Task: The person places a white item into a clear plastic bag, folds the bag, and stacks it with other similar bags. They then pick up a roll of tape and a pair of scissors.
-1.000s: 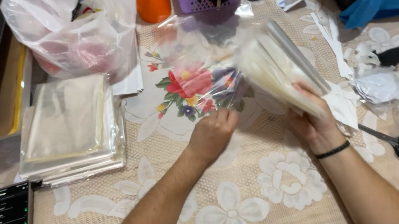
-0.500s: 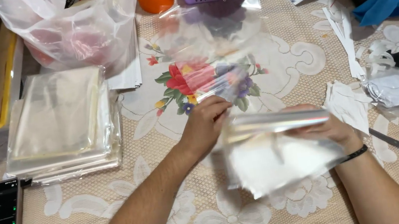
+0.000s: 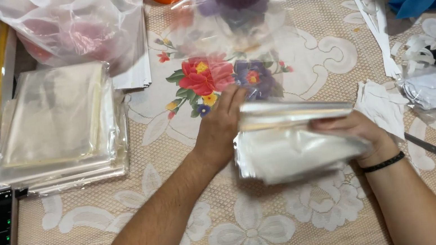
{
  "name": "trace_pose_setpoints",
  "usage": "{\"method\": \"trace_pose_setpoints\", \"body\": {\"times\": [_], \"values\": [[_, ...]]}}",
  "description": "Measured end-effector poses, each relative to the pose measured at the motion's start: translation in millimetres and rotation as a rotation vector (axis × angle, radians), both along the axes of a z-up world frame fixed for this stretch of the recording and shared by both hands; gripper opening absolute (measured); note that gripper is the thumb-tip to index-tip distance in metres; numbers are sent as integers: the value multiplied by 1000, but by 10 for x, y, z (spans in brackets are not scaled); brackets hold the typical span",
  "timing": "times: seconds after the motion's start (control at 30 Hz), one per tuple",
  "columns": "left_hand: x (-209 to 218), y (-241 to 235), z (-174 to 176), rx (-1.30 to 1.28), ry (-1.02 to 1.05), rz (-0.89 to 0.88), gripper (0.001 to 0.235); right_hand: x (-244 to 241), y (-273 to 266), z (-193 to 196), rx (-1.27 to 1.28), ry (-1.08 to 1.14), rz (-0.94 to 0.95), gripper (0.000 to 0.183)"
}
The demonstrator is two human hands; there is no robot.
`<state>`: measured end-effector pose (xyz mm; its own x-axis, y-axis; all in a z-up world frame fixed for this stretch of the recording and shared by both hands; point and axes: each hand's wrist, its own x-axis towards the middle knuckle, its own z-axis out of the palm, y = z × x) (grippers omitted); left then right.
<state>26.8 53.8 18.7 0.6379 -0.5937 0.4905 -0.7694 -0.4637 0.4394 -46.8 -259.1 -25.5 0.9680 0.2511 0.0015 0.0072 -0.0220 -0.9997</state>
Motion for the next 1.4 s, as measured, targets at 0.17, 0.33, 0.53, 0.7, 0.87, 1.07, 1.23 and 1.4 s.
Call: {"method": "trace_pose_setpoints", "body": {"times": [0.17,0.33,0.53,0.7,0.87,1.07,1.23,1.4], "values": [[111,-27,-226,-55,-59,37,59,-20,23,46,125,14,-136,51],[117,-72,-257,-16,-234,107,61,0,150,79,251,31,-256,49],[105,-88,-290,168,-355,104,63,83,385,143,420,49,-431,47],[92,-121,-247,191,-496,237,65,39,651,193,251,-1,-557,54],[73,-156,-267,112,-577,245,67,-22,926,245,134,-157,-578,54],[-38,-227,-141,-30,-381,51,71,-45,926,226,41,-306,-576,67],[-78,-152,216,-53,-131,-152,98,-25,1079,423,182,-181,-653,48],[18,-165,323,-128,80,-390,109,-34,1082,506,322,-23,-641,39]]}}
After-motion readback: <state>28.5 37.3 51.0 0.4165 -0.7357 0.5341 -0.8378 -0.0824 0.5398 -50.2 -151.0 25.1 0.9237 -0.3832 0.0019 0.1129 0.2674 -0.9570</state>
